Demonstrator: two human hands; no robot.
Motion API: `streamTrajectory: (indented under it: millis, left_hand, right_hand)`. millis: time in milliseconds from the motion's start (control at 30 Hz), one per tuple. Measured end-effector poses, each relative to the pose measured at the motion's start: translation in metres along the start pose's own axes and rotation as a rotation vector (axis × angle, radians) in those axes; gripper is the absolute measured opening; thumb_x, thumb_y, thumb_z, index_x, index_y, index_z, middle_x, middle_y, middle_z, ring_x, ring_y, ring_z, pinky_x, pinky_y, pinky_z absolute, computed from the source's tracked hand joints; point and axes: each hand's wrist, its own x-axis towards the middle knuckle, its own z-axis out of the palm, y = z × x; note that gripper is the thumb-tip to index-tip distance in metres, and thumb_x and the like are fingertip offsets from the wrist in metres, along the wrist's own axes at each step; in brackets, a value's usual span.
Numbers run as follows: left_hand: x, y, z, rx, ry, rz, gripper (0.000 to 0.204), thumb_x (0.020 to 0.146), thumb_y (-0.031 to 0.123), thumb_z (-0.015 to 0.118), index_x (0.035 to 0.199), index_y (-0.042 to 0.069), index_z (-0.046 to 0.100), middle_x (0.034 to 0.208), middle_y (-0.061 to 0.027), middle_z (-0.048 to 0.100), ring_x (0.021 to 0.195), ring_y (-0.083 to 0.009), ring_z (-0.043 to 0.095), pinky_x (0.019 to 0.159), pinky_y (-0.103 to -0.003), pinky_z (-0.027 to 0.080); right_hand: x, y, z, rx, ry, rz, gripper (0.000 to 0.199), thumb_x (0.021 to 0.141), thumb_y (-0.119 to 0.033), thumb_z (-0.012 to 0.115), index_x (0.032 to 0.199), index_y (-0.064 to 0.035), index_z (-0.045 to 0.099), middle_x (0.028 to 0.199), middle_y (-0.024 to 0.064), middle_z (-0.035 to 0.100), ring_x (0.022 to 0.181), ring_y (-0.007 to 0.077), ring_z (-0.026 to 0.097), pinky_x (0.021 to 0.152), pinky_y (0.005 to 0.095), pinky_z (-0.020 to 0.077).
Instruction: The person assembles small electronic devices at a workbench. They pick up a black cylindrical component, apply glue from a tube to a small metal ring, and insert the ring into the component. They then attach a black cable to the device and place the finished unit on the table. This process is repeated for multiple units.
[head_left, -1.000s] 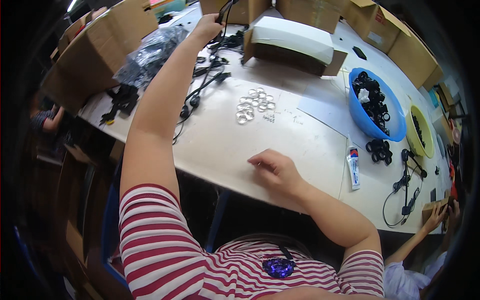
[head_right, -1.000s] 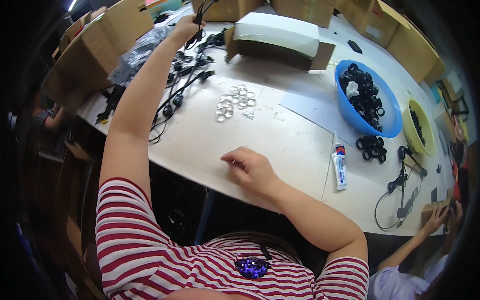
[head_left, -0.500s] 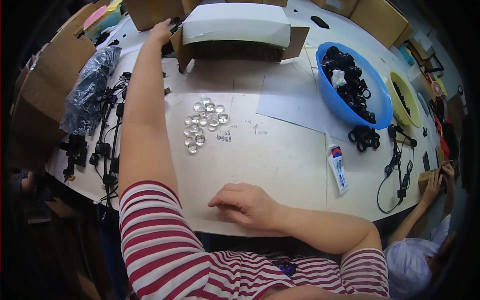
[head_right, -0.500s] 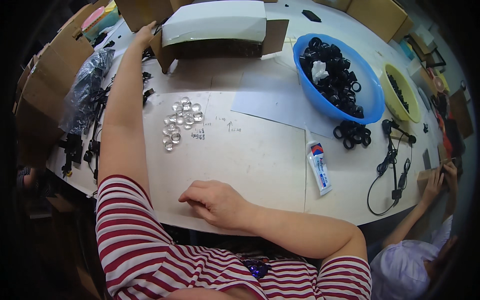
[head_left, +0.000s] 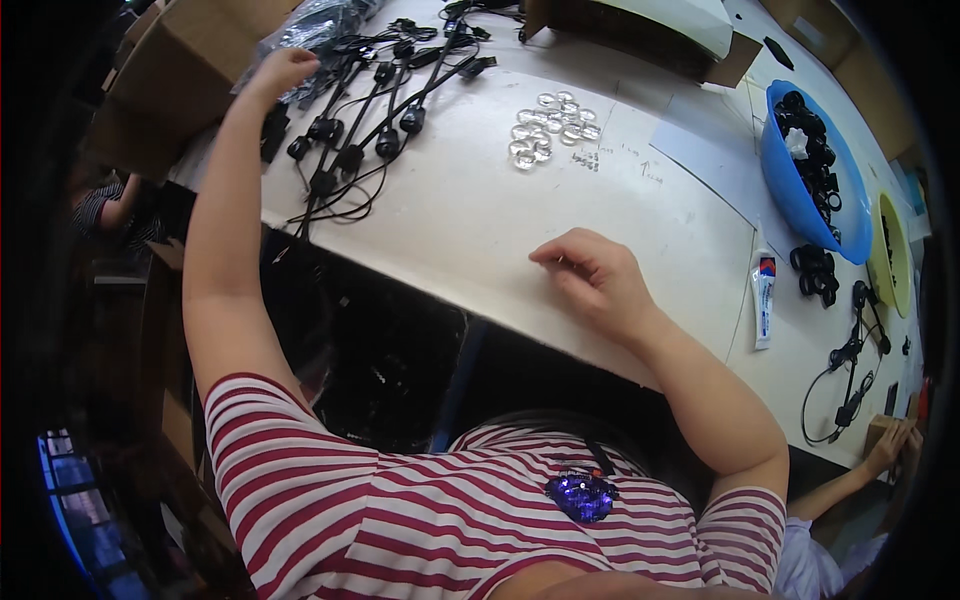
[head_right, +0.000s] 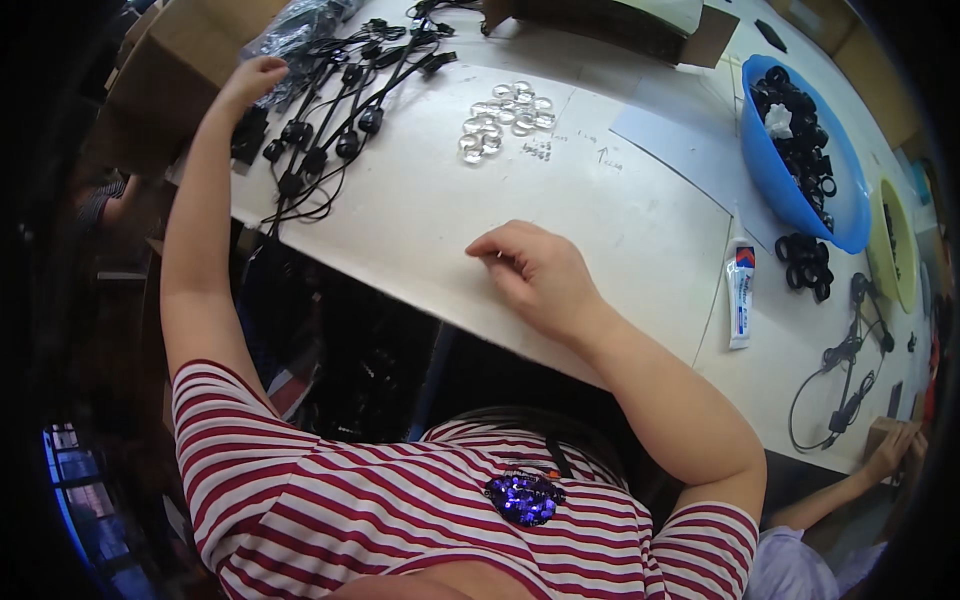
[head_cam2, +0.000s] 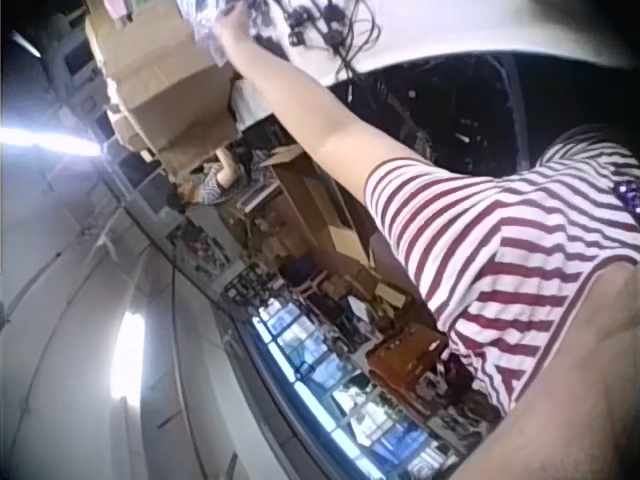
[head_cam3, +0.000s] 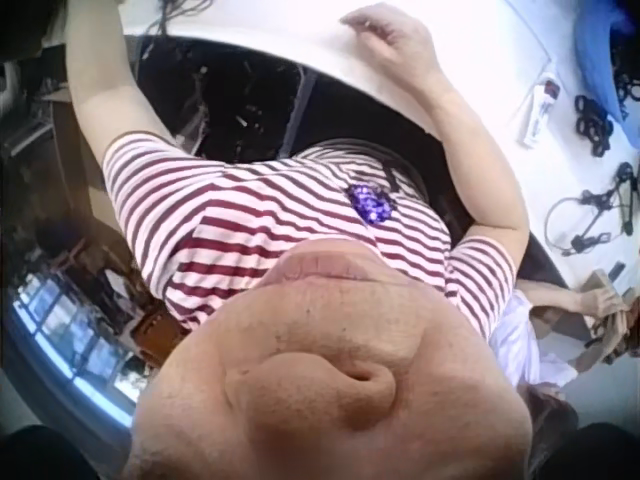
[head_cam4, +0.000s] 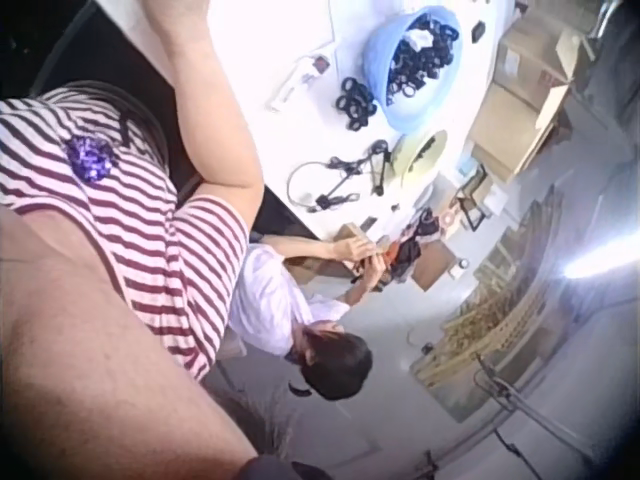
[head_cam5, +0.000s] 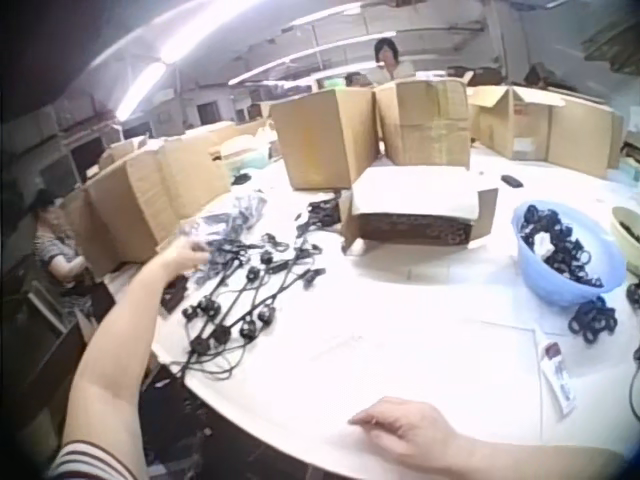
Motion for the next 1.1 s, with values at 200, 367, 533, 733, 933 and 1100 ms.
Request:
streamTrajectory:
  millis: [200, 367, 533, 733, 933, 1100]
  left_hand:
    - [-0.087, 0.058, 0.088, 0.101, 0.018, 0.290, 0.038, 0.080, 0.036, 0.061, 0.097, 0.002, 0.062, 0.091, -0.0149, 0.064, 0.086, -0.0289, 0.060, 0.078, -0.034, 0.046]
    - [-0.123, 0.114, 0.104, 0.422, 0.018, 0.181, 0.057, 0.071, 0.049, 0.065, 0.102, 0.000, 0.059, 0.099, -0.0181, 0.061, 0.095, -0.0310, 0.057, 0.082, -0.037, 0.044]
    - [-0.107, 0.086, 0.092, 0.068, -0.041, 0.070, 0.053, 0.071, 0.043, 0.069, 0.098, -0.002, 0.061, 0.084, -0.0145, 0.064, 0.081, -0.0233, 0.060, 0.075, -0.032, 0.045]
    - [-0.128, 0.089, 0.039, -0.584, 0.029, 0.044, 0.025, 0.090, 0.026, 0.053, 0.097, 0.005, 0.064, 0.055, 0.0078, 0.040, 0.043, -0.0012, 0.035, 0.040, -0.017, 0.029]
    - [-0.144, 0.095, 0.006, -0.786, 0.312, 0.213, 0.025, 0.092, 0.023, 0.050, 0.099, 0.002, 0.061, 0.061, 0.0045, 0.043, 0.044, -0.0018, 0.037, 0.039, -0.017, 0.030]
    - [-0.158, 0.096, 0.008, -0.622, 0.225, 0.125, 0.023, 0.091, 0.021, 0.051, 0.098, 0.002, 0.061, 0.062, 0.0056, 0.043, 0.045, -0.0008, 0.036, 0.038, -0.016, 0.027]
  right_hand:
    - [0.000, -0.001, -0.003, -0.026, -0.015, 0.047, 0.016, 0.079, 0.000, 0.054, 0.092, -0.0010, 0.063, 0.086, 0.0080, 0.061, 0.076, 0.0148, 0.057, 0.069, 0.0256, 0.0455]
    - [-0.001, 0.002, -0.006, 0.017, -0.017, 0.016, 0.017, 0.078, -0.002, 0.054, 0.092, -0.0018, 0.063, 0.086, 0.0089, 0.062, 0.076, 0.0163, 0.059, 0.070, 0.0266, 0.0463]
    - [0.001, 0.015, -0.007, 0.227, -0.069, 0.017, 0.018, 0.079, 0.000, 0.054, 0.094, -0.0021, 0.064, 0.088, 0.0081, 0.063, 0.082, 0.0142, 0.059, 0.075, 0.0257, 0.0467]
    - [0.003, 0.018, -0.011, 0.209, -0.110, 0.035, 0.019, 0.079, 0.000, 0.055, 0.094, -0.0028, 0.064, 0.088, 0.0068, 0.064, 0.082, 0.0123, 0.059, 0.076, 0.0244, 0.0461]
    - [0.001, 0.011, -0.015, 0.199, -0.147, 0.068, 0.021, 0.080, 0.003, 0.052, 0.097, -0.0002, 0.062, 0.091, 0.0050, 0.061, 0.087, 0.0105, 0.057, 0.079, 0.0234, 0.0448]
    - [0.001, 0.010, -0.016, 0.177, -0.141, 0.065, 0.021, 0.080, 0.002, 0.052, 0.098, -0.0009, 0.062, 0.089, 0.0040, 0.061, 0.086, 0.0098, 0.056, 0.076, 0.0224, 0.0450]
